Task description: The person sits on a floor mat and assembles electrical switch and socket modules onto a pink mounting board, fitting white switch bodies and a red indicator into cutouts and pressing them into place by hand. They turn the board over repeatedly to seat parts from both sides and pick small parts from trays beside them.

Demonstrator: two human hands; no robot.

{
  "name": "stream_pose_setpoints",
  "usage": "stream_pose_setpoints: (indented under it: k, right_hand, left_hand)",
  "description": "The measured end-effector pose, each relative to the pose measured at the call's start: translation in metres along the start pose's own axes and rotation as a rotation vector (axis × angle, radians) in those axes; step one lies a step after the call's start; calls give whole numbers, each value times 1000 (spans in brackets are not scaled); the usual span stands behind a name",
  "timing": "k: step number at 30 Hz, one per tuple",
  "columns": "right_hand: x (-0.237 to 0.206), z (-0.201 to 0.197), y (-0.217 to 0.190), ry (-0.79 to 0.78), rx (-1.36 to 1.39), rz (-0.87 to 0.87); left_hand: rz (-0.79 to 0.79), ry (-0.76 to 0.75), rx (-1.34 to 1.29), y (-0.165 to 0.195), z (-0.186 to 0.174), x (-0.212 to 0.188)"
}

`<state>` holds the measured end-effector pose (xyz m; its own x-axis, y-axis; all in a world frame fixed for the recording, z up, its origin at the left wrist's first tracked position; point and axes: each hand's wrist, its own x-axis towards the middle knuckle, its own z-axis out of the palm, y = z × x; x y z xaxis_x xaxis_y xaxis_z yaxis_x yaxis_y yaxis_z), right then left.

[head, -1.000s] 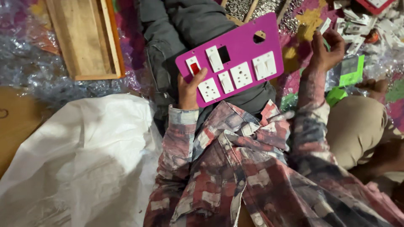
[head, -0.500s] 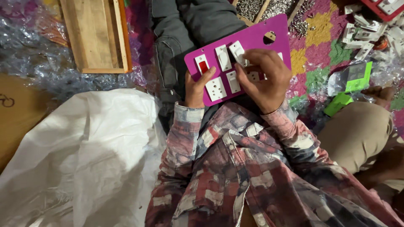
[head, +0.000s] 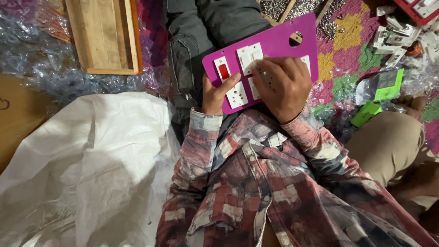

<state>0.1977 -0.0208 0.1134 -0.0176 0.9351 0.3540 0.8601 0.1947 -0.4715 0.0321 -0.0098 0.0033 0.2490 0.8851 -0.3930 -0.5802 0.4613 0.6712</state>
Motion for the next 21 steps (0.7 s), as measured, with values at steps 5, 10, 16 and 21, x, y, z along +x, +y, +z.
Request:
stream_pose_setpoints:
  k: [5,10,16,21]
  right_hand:
    - [-4,-2,4,-13,-71,-54]
    - [-6,0,13,-24,-54,-75]
    - [-3,4,20,-49,65,-2]
    - [9,4,72,-13,456,199]
  left_hand:
    - [21,9,15,4,4,0]
    - [31,-42,27,7,5,0]
    - [50,-35,80,8,4,0]
    - [27,-44,43,7,4,0]
